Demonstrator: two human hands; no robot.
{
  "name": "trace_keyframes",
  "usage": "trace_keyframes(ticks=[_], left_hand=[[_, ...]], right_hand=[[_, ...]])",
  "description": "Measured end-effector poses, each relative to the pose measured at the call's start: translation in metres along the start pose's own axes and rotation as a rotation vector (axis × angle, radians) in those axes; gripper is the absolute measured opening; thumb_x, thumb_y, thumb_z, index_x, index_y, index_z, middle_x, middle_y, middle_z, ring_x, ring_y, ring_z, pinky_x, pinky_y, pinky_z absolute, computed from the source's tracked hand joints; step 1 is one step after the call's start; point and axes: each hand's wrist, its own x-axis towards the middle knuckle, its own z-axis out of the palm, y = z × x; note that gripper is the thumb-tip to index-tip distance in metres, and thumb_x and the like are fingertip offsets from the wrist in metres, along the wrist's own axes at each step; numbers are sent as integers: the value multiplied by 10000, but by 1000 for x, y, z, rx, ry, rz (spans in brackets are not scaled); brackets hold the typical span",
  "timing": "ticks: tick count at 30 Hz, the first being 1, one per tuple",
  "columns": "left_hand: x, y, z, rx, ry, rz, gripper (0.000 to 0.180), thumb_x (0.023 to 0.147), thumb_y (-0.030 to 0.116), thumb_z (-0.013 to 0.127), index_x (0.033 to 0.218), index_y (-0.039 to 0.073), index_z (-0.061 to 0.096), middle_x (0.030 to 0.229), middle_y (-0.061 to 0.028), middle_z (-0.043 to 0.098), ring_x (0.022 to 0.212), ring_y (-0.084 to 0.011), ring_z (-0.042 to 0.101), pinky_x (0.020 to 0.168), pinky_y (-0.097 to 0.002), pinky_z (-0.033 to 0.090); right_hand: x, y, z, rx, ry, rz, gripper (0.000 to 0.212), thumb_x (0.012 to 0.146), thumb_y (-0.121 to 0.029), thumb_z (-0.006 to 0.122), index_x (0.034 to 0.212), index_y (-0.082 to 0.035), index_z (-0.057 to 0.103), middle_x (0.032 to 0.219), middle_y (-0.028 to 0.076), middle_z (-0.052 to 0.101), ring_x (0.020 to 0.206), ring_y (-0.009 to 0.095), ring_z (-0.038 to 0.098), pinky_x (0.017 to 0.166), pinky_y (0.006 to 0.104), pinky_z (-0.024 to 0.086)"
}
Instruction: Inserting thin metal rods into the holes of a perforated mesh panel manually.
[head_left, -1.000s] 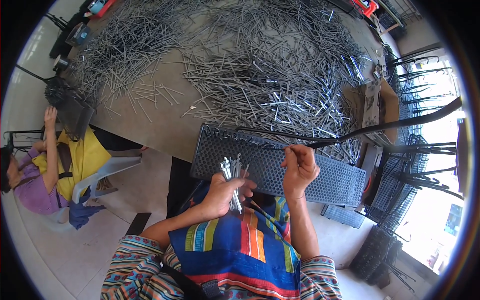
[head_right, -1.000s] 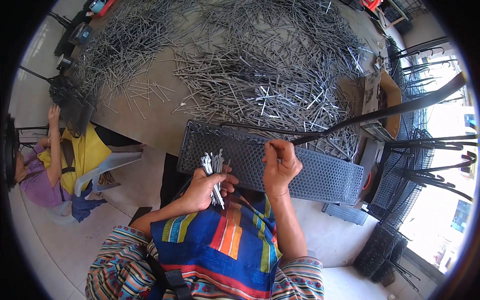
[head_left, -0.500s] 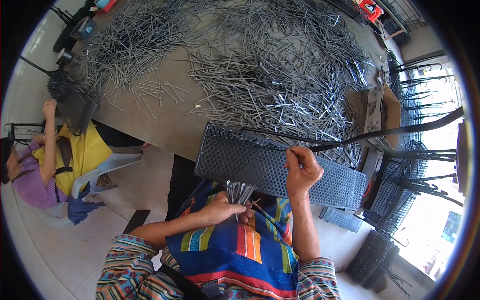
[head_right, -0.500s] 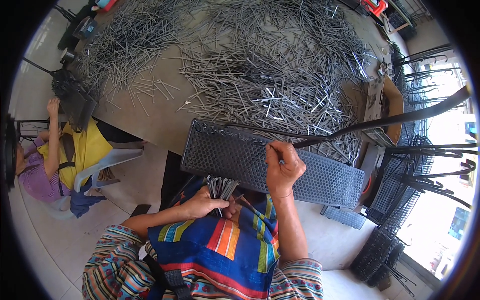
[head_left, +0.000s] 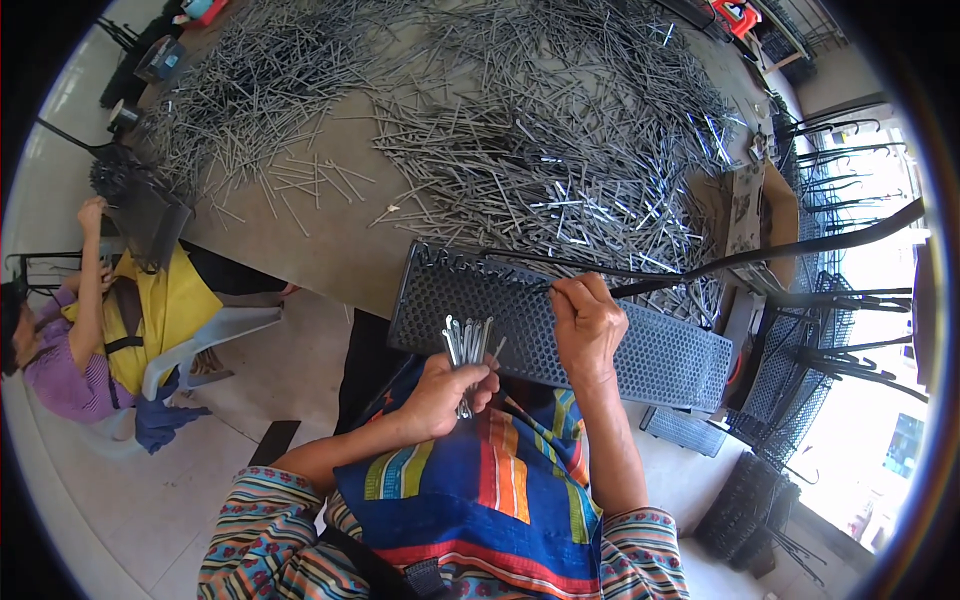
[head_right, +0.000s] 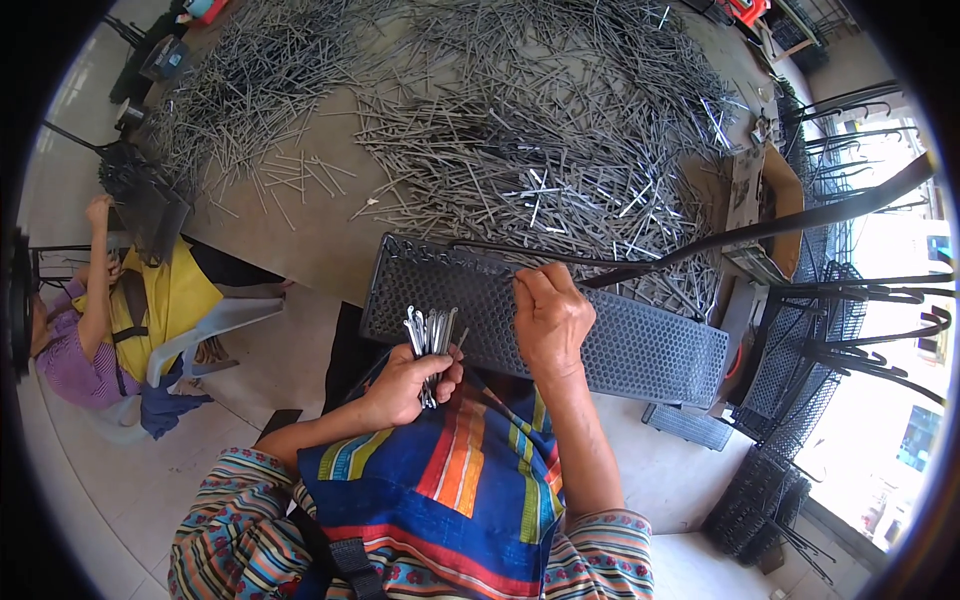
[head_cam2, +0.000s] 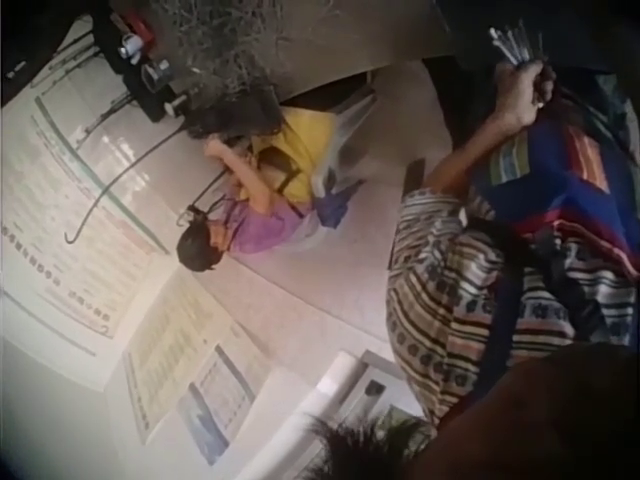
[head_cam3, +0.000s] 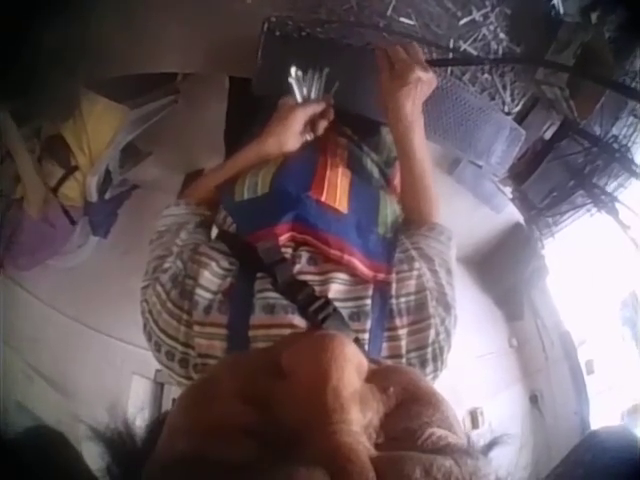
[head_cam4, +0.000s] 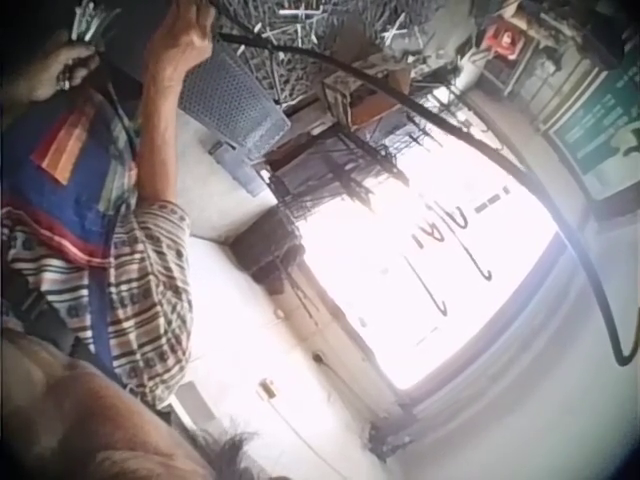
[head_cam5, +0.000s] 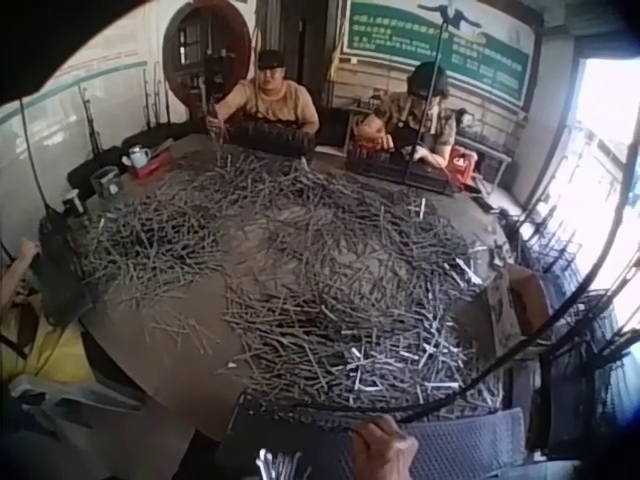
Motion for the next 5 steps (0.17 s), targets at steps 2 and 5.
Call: trace_keyframes(ticks=[2, 5], left_hand=[[1, 1, -2, 9, 12, 4, 120, 906, 66, 552, 999, -1, 584, 799, -100, 608, 617, -131, 539, 549, -273, 441], [1, 5, -4, 16, 18, 9, 148, 906, 75, 566, 1032, -3, 577, 825, -109, 614, 651, -142, 558, 563, -291, 459]], right_hand=[[-3, 4, 2, 8, -7, 7, 133, 733, -35, 720, 865, -53, 711, 797, 80, 631, 676, 224, 656, 599, 319, 497], [-4, -2, 3, -9, -37, 81, 301, 706, -83, 760, 1001, -80, 700, 834, 84, 643, 689, 187, 667, 609, 330, 502]])
